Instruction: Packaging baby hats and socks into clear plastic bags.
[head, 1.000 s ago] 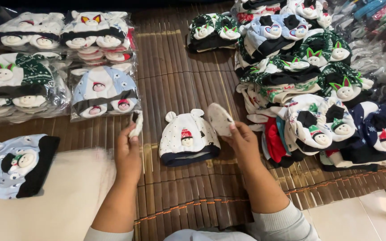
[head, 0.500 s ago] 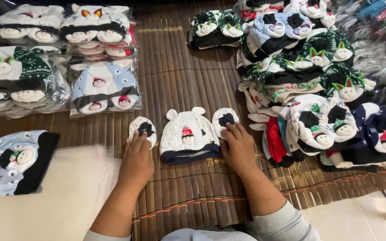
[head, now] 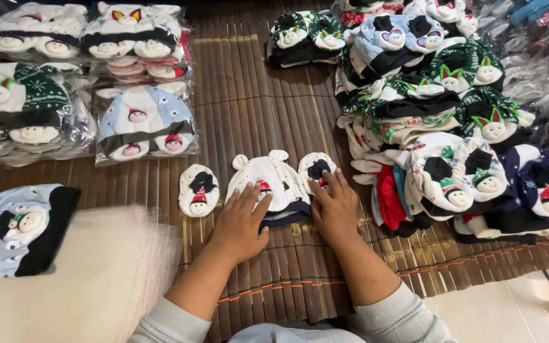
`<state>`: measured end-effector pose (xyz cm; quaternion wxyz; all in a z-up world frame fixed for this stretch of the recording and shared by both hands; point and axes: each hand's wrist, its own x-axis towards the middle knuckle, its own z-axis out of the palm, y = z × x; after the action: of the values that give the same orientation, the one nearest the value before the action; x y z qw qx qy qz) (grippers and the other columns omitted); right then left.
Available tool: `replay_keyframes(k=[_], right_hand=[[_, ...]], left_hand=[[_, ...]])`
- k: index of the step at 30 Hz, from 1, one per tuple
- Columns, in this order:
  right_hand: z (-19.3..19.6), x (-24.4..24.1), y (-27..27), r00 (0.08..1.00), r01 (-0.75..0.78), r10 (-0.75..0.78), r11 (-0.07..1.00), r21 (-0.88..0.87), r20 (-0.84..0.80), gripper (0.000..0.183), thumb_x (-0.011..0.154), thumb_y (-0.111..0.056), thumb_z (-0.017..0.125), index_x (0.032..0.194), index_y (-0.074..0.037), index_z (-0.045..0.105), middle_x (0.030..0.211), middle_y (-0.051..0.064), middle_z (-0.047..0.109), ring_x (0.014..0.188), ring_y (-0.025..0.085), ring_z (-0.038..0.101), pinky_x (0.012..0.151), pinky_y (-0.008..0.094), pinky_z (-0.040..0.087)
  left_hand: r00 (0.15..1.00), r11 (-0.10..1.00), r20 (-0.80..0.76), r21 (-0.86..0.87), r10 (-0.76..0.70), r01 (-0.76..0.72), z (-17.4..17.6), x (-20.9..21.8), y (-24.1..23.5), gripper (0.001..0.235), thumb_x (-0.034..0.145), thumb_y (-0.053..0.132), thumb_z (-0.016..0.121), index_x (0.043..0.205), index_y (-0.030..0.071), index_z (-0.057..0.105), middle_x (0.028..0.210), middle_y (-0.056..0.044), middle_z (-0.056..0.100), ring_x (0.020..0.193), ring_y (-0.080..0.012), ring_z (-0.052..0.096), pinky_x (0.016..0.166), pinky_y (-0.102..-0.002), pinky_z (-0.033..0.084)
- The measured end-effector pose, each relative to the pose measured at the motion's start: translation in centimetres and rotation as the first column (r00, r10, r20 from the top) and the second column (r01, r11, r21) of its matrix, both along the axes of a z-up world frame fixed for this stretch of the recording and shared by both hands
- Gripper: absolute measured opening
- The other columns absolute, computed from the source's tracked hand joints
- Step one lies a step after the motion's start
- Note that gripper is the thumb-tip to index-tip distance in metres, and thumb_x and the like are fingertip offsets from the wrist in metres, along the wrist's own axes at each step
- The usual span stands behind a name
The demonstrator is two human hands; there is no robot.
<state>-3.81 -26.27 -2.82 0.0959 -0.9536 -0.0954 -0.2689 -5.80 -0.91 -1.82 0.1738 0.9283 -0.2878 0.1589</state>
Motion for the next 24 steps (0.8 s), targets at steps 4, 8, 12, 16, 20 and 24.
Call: replay_keyframes(k=[4, 8, 12, 16, 20, 24], right_hand=[[0.4, 0.0, 0.1, 1.0, -0.019, 0.02, 0.999, 0.05, -0.003, 0.041, 0.088, -0.024, 0.065, 0.127, -0.034, 0.07, 0.149, 0.003, 0.055, 0.145, 0.033, 0.046, 0.1, 0.045, 0.043], [0.3, 0.1, -0.1, 0.998, -0.051, 0.055, 0.987, 0.155, -0.019, 0.035, 0.089, -0.024, 0.066, 0.123, -0.03, 0.07, 0.153, 0.002, 0.052, 0.145, 0.03, 0.045, 0.103, 0.044, 0.039], [-0.3, 0.4, -0.6, 0.998, -0.054, 0.062, 0.974, 0.218, -0.03, 0.03, 0.093, -0.023, 0.065, 0.122, -0.029, 0.069, 0.151, 0.0, 0.054, 0.144, 0.027, 0.047, 0.104, 0.043, 0.039], [-0.3, 0.4, -0.7, 0.998, -0.04, 0.052, 0.974, 0.223, -0.046, 0.029, 0.092, -0.024, 0.068, 0.121, -0.029, 0.068, 0.151, -0.002, 0.055, 0.143, 0.025, 0.048, 0.105, 0.042, 0.038], [-0.4, 0.4, -0.6, 0.997, -0.042, 0.053, 0.984, 0.174, -0.055, 0.036, 0.088, -0.023, 0.069, 0.123, -0.03, 0.067, 0.15, -0.002, 0.055, 0.142, 0.025, 0.048, 0.103, 0.042, 0.038], [-0.5, 0.5, -0.3, 0.999, -0.023, 0.027, 0.994, 0.11, -0.037, 0.039, 0.084, -0.023, 0.07, 0.122, -0.03, 0.067, 0.15, -0.002, 0.056, 0.141, 0.025, 0.049, 0.102, 0.043, 0.039]], left_hand=[[0.999, 1.0, 0.053, 0.025, 0.005, -0.006, -0.2, 0.0, -0.1, 0.08, 0.071, 0.032, 0.068, 0.147, 0.011, 0.052, 0.146, -0.027, 0.05, 0.139, -0.0455, 0.047, 0.115, -0.06, 0.033], [0.996, 1.0, 0.089, -0.018, -0.024, 0.026, -0.4, 0.3, 0.4, 0.077, 0.07, 0.027, 0.071, 0.143, 0.013, 0.056, 0.145, -0.027, 0.052, 0.135, -0.0454, 0.051, 0.112, -0.061, 0.038], [0.992, 0.998, 0.123, -0.042, -0.034, 0.039, -1.0, 0.7, 0.9, 0.059, 0.075, 0.027, 0.071, 0.131, 0.014, 0.063, 0.144, -0.023, 0.055, 0.136, -0.0426, 0.053, 0.111, -0.059, 0.04], [0.997, 0.995, 0.057, -0.075, -0.06, 0.064, -0.6, 1.0, 1.6, 0.045, 0.086, 0.032, 0.07, 0.126, 0.014, 0.064, 0.143, -0.021, 0.057, 0.136, -0.0402, 0.054, 0.111, -0.057, 0.041], [0.993, 0.991, -0.046, -0.093, -0.106, 0.101, 0.1, 1.2, 2.4, 0.039, 0.095, 0.04, 0.065, 0.125, 0.016, 0.063, 0.143, -0.018, 0.058, 0.136, -0.0373, 0.054, 0.114, -0.054, 0.04], [0.993, 0.991, 0.034, -0.071, -0.113, 0.115, -0.1, 1.5, 2.6, 0.034, 0.1, 0.041, 0.059, 0.123, 0.016, 0.062, 0.139, -0.017, 0.061, 0.133, -0.0367, 0.057, 0.111, -0.052, 0.044]])
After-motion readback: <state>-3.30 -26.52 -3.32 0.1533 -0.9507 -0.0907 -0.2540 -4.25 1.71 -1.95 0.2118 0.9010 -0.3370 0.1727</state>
